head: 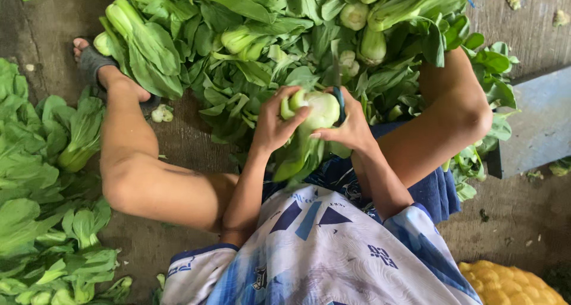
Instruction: The person sits on the floor among piles of leafy green vegetables and uses a small knife to trim the root ends off bok choy heads one at a time, tossing trimmed heads aside and reaching for the next one.
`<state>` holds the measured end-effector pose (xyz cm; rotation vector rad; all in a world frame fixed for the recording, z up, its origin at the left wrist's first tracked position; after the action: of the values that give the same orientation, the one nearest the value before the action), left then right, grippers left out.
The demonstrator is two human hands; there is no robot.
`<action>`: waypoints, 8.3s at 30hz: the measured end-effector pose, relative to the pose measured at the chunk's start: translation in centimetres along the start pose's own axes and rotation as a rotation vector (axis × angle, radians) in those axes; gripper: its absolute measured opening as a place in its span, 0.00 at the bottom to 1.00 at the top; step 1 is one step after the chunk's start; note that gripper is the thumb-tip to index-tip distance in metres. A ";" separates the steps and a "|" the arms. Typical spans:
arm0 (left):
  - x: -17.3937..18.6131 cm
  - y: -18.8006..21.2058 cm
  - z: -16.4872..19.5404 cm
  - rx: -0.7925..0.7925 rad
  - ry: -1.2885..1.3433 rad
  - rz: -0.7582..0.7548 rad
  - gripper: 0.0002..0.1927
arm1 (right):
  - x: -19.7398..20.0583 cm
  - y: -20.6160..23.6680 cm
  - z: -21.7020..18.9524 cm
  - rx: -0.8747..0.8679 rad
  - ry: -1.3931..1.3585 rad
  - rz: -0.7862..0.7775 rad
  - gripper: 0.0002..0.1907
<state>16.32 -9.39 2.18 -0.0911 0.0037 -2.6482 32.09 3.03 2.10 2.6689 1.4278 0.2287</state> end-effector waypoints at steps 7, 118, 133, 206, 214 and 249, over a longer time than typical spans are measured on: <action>3.3 -0.3 0.4 0.052 -0.250 0.218 0.27 | 3.6 1.5 3.1 -0.014 -0.310 0.236 0.51; 6.7 -7.8 0.0 0.203 -0.259 0.051 0.31 | 3.1 -4.5 6.7 0.033 -1.045 -0.019 0.50; 2.8 -6.3 -2.0 0.005 0.430 -0.097 0.57 | -0.5 -10.1 -3.8 -0.068 0.015 0.190 0.43; 13.2 -8.8 -5.2 -0.106 -0.291 0.518 0.18 | 6.0 2.8 1.7 -0.102 -0.663 0.346 0.10; 9.8 6.8 -12.3 0.231 -0.194 0.985 0.52 | 6.0 2.8 2.4 -0.100 -0.640 0.310 0.10; -0.4 -4.2 -4.2 -0.100 -0.669 -0.012 0.47 | 2.0 0.4 0.2 0.073 0.502 0.222 0.20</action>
<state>14.47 -5.58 -2.00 -0.9984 -0.0869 -2.4993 33.53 4.51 2.09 2.9643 1.2531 0.9401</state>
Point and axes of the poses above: each hand's wrist, its own y-axis away from the middle knuckle, its own x-axis out of the back of the hand, z = x × y, the point moved 4 cm from there along -y, towards the middle knuckle
